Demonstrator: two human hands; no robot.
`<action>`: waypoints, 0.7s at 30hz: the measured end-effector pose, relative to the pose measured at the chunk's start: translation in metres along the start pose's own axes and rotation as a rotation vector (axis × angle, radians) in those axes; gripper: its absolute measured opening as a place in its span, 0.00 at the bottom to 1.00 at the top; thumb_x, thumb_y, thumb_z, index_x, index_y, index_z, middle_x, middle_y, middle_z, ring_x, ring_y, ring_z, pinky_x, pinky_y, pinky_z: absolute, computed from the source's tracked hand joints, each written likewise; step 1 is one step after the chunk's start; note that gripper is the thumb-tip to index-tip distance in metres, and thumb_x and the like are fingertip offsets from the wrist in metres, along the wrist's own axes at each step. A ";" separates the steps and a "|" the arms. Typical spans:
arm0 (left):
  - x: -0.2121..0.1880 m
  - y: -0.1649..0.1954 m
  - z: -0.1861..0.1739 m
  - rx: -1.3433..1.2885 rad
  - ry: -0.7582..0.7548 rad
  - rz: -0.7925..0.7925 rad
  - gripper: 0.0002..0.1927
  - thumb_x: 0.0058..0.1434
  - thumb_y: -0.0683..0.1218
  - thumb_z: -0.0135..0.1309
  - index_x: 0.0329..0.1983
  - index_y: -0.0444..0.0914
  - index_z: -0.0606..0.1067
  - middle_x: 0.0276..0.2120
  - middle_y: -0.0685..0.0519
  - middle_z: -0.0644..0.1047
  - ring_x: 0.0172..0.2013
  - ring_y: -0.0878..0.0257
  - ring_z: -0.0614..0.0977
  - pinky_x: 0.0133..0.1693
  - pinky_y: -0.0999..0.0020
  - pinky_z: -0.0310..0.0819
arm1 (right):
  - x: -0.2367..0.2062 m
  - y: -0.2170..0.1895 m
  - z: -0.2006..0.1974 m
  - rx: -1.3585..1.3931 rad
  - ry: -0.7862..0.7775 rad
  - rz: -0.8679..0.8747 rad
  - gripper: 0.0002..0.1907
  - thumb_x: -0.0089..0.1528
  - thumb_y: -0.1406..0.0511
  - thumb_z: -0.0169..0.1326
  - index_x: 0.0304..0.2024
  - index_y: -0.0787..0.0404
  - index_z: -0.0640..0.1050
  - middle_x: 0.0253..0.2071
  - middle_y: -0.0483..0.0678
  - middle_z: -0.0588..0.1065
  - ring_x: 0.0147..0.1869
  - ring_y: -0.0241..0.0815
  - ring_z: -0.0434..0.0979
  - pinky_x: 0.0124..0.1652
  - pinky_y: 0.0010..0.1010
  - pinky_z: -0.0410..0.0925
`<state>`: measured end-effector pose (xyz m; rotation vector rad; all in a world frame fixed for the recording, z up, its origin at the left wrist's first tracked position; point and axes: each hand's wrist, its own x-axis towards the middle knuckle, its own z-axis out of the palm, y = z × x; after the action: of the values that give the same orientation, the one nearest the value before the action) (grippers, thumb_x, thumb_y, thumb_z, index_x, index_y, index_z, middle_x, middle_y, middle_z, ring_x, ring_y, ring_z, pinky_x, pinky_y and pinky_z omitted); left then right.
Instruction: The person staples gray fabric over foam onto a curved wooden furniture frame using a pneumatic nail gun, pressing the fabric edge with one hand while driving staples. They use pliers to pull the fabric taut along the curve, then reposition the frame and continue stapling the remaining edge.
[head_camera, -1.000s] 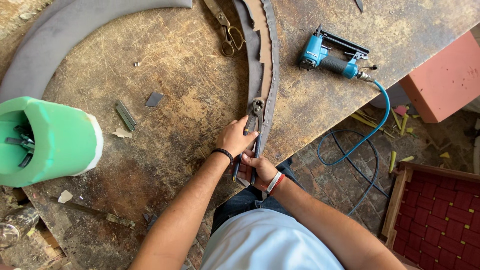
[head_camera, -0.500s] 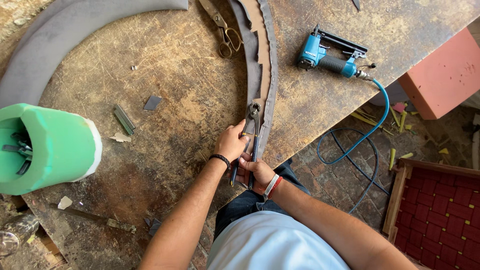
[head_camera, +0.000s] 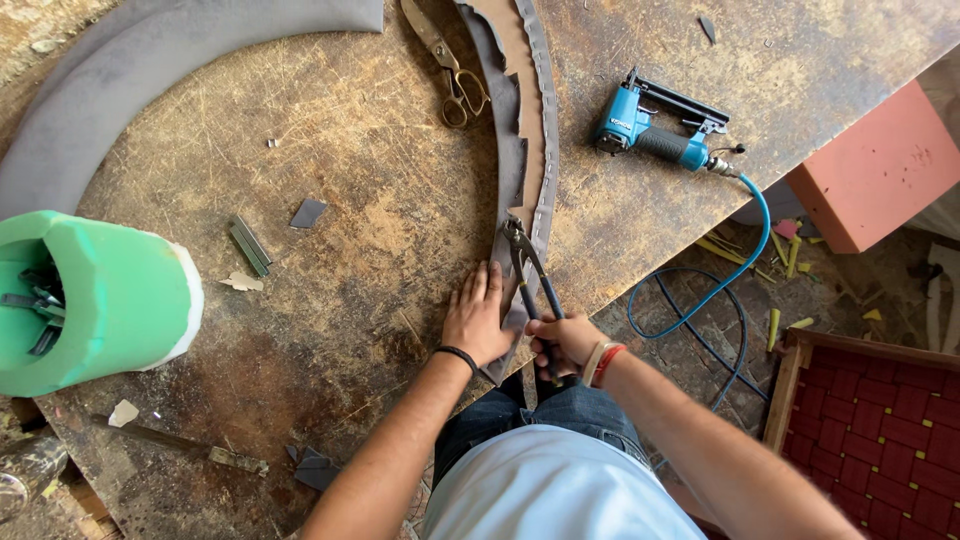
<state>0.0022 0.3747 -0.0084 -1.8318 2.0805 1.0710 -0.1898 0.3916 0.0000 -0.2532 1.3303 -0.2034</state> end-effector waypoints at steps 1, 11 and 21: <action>-0.002 0.003 -0.001 0.031 -0.013 -0.019 0.58 0.56 0.56 0.64 0.77 0.40 0.37 0.75 0.40 0.43 0.74 0.46 0.48 0.71 0.46 0.41 | -0.002 -0.005 -0.008 -0.054 0.013 -0.013 0.05 0.67 0.64 0.53 0.40 0.59 0.76 0.25 0.44 0.72 0.25 0.40 0.74 0.27 0.39 0.73; 0.013 0.015 0.007 0.164 -0.045 -0.095 0.63 0.56 0.63 0.65 0.78 0.39 0.37 0.77 0.38 0.44 0.75 0.46 0.47 0.71 0.40 0.39 | -0.001 -0.022 -0.069 -1.415 0.603 -0.563 0.13 0.59 0.64 0.55 0.47 0.51 0.79 0.35 0.50 0.80 0.37 0.49 0.79 0.35 0.42 0.72; 0.014 -0.002 -0.006 -1.297 0.225 -0.179 0.51 0.55 0.60 0.58 0.75 0.45 0.45 0.53 0.47 0.78 0.52 0.53 0.81 0.52 0.50 0.80 | -0.013 -0.030 -0.005 -1.162 0.028 -0.562 0.22 0.63 0.54 0.59 0.53 0.60 0.77 0.45 0.55 0.80 0.46 0.51 0.82 0.48 0.43 0.74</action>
<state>0.0024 0.3599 -0.0127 -2.5844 1.1938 2.5885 -0.1973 0.3667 0.0202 -1.6105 1.2477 0.1273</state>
